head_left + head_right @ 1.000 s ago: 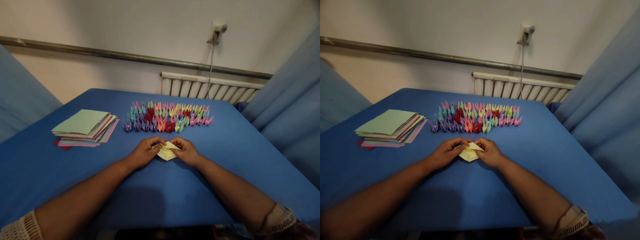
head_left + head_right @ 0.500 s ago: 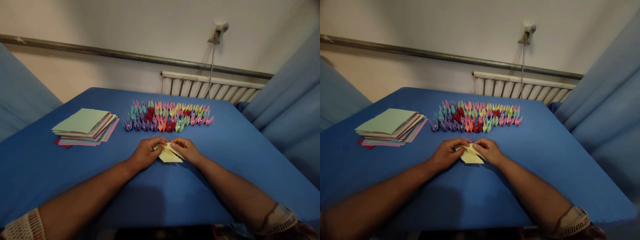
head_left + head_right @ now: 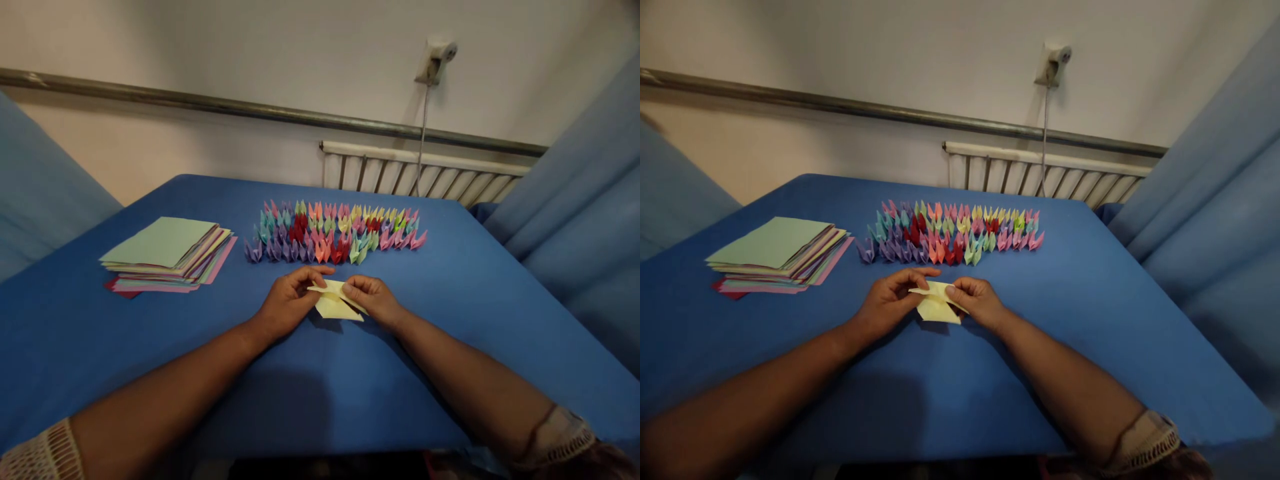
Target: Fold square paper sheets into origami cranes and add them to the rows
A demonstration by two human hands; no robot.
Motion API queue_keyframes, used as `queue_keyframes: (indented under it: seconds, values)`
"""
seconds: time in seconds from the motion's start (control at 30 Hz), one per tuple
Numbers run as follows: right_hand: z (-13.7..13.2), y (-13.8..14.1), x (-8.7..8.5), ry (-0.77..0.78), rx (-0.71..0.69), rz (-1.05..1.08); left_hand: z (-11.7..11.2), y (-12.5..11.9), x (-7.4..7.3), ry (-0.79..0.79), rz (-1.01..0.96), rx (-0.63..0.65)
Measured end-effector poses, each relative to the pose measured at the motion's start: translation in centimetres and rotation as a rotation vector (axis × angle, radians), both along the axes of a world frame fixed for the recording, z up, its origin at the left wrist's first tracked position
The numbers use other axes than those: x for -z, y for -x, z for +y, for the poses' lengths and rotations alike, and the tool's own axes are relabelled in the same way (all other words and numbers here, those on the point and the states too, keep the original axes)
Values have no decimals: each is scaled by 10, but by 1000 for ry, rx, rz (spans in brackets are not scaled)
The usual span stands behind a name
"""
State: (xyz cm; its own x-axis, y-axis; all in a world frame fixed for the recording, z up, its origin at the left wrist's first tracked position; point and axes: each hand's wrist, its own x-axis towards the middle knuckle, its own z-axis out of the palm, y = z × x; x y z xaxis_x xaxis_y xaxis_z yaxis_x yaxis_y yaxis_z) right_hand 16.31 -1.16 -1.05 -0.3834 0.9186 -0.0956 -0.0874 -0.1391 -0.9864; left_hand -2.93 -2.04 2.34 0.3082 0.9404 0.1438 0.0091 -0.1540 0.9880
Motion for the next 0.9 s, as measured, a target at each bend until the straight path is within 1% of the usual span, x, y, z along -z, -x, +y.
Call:
queue_keyframes:
  seconds: [0.13, 0.3, 0.4, 0.57, 0.7, 0.8, 0.9]
  values:
    - [0, 2, 3, -50, -16, -14, -1, -2, 0, -9, 38, -14]
    - [-1, 2, 5, -89, 18, -65, 1, -1, 2, 32, 20, -53]
    - [-2, 3, 4, -94, 31, -76, 3, -1, 2, 60, 47, -60]
    - [-4, 5, 3, -70, 9, -65, 2, -1, -1, 62, 126, -85]
    - [-4, 6, 4, -48, 10, -68, 2, 0, -3, 110, 113, -105]
    - [-4, 6, 6, -70, 10, -61, 3, 0, -2, 139, 82, -106]
    - [-4, 7, 8, -112, 27, -57, 4, 1, -3, 123, 117, -108]
